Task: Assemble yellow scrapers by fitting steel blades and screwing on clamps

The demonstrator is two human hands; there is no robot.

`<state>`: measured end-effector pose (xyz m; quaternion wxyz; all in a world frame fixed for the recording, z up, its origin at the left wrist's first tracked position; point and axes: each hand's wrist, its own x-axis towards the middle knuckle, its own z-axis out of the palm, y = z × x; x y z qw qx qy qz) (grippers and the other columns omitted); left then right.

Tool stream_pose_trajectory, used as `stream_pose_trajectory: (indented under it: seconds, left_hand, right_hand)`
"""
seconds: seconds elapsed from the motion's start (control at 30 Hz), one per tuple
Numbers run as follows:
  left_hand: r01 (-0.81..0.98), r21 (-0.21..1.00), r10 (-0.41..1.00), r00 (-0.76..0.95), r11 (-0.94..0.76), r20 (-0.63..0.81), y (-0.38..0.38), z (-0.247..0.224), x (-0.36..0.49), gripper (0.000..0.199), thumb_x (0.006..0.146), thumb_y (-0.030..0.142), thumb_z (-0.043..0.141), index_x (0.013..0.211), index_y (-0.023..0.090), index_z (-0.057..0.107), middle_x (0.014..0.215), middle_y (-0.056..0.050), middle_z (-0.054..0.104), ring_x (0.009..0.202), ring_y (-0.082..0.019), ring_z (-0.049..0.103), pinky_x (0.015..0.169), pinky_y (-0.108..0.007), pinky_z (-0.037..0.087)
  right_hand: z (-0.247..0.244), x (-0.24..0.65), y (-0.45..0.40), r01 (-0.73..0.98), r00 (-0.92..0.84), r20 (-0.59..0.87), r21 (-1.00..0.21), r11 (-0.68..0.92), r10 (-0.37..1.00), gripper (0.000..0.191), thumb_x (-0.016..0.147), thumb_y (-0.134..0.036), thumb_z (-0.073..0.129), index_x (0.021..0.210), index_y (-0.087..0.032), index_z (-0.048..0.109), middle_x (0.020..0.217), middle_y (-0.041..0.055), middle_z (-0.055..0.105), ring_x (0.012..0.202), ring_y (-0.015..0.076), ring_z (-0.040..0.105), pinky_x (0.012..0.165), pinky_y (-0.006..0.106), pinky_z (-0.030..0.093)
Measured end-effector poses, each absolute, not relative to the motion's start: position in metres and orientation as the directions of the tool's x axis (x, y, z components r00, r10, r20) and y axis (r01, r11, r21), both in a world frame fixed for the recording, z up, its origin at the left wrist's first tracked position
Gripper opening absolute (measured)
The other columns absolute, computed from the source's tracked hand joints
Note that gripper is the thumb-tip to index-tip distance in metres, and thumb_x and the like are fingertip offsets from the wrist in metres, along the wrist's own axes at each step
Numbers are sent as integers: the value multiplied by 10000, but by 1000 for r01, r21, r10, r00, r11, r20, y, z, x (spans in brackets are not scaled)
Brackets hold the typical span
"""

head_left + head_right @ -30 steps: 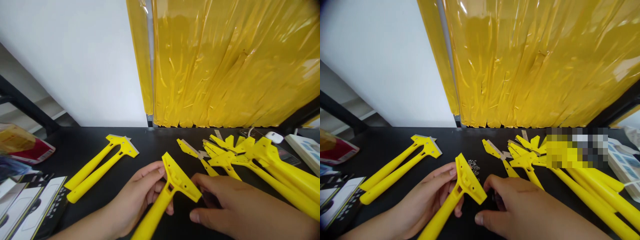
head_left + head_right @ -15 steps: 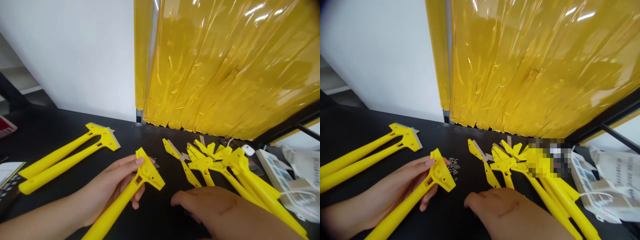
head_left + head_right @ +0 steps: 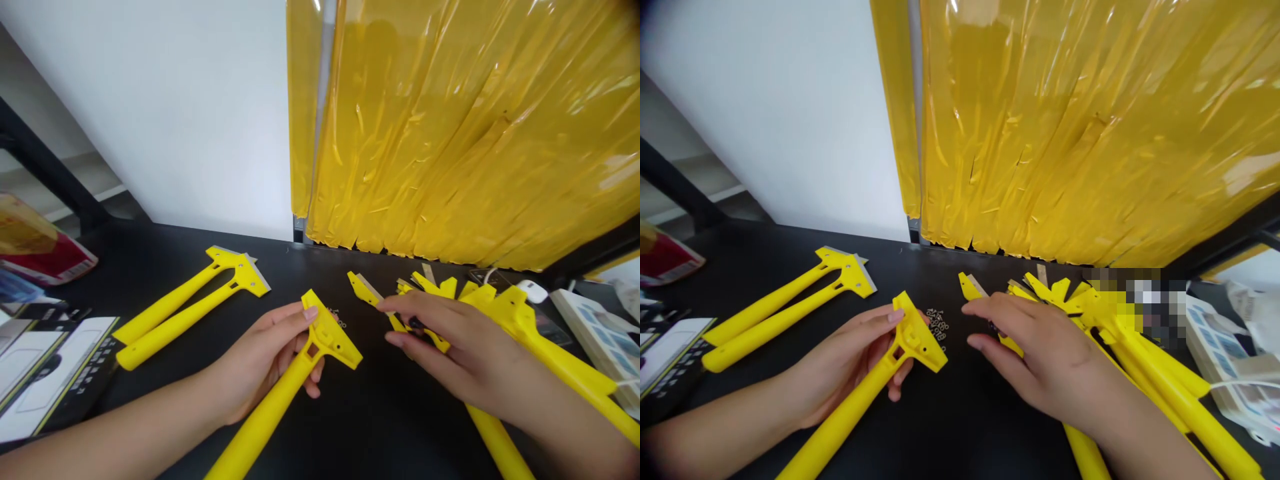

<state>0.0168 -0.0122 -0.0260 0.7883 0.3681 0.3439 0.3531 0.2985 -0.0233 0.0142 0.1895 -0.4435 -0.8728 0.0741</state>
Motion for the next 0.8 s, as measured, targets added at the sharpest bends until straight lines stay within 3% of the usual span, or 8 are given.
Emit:
stream_pose_trajectory:
  seconds: [0.07, 0.17, 0.33, 0.53, 0.7, 0.8]
  left_hand:
    - [-306, 818, 804, 523, 487, -282, -12, -27, 16, 293, 1000, 443, 611, 1029, 155, 656, 723, -37, 642, 605, -164, 631, 541, -293, 615]
    - [-303, 808, 790, 538, 506, -293, -13, -28, 15, 294, 997, 454, 616, 986, 162, 647, 693, -38, 647, 598, -165, 637, 547, -288, 612]
    - [-287, 796, 774, 546, 533, -321, -14, -27, 14, 305, 994, 468, 619, 984, 165, 657, 689, -43, 656, 609, -164, 632, 567, -294, 616]
    - [-289, 795, 780, 530, 534, -331, -12, -25, 12, 298, 998, 464, 619, 1002, 171, 668, 691, -40, 659, 620, -169, 637, 576, -301, 621]
    - [-277, 806, 786, 523, 524, -330, -11, -25, 12, 273, 997, 440, 628, 931, 176, 648, 707, -42, 657, 625, -175, 641, 572, -313, 625]
    - [-274, 807, 788, 517, 522, -334, -11, -25, 11, 265, 1005, 427, 617, 964, 170, 671, 711, -41, 652, 636, -178, 645, 580, -317, 625]
  right_hand:
    - [-3, 292, -11, 841, -459, 297, -159, 517, 837, 378, 1052, -393, 520, 1398, -263, 601, 1258, 76, 751, 1050, 253, 760, 884, 401, 634]
    - [-21, 284, 0, 910, -371, 300, -72, 409, 879, 429, 1052, -371, 505, 1453, -242, 586, 1277, 101, 755, 999, 295, 782, 846, 474, 648]
    - [-32, 279, 0, 896, -416, 236, -60, 440, 878, 409, 1026, -275, 518, 1409, -235, 654, 1409, 72, 704, 1155, 287, 751, 937, 468, 643]
    - [-26, 285, -17, 857, -483, 200, -90, 507, 852, 419, 1016, -255, 505, 1402, -240, 665, 1416, 38, 694, 1165, 259, 750, 991, 463, 633]
    - [-15, 281, -45, 834, -524, 254, -44, 551, 813, 428, 990, -233, 495, 1366, -215, 699, 1350, 53, 735, 977, 286, 809, 815, 468, 701]
    - [-9, 278, -55, 828, -532, 210, -72, 556, 820, 449, 956, -211, 501, 1353, -243, 709, 1317, 36, 755, 842, 274, 823, 673, 423, 709]
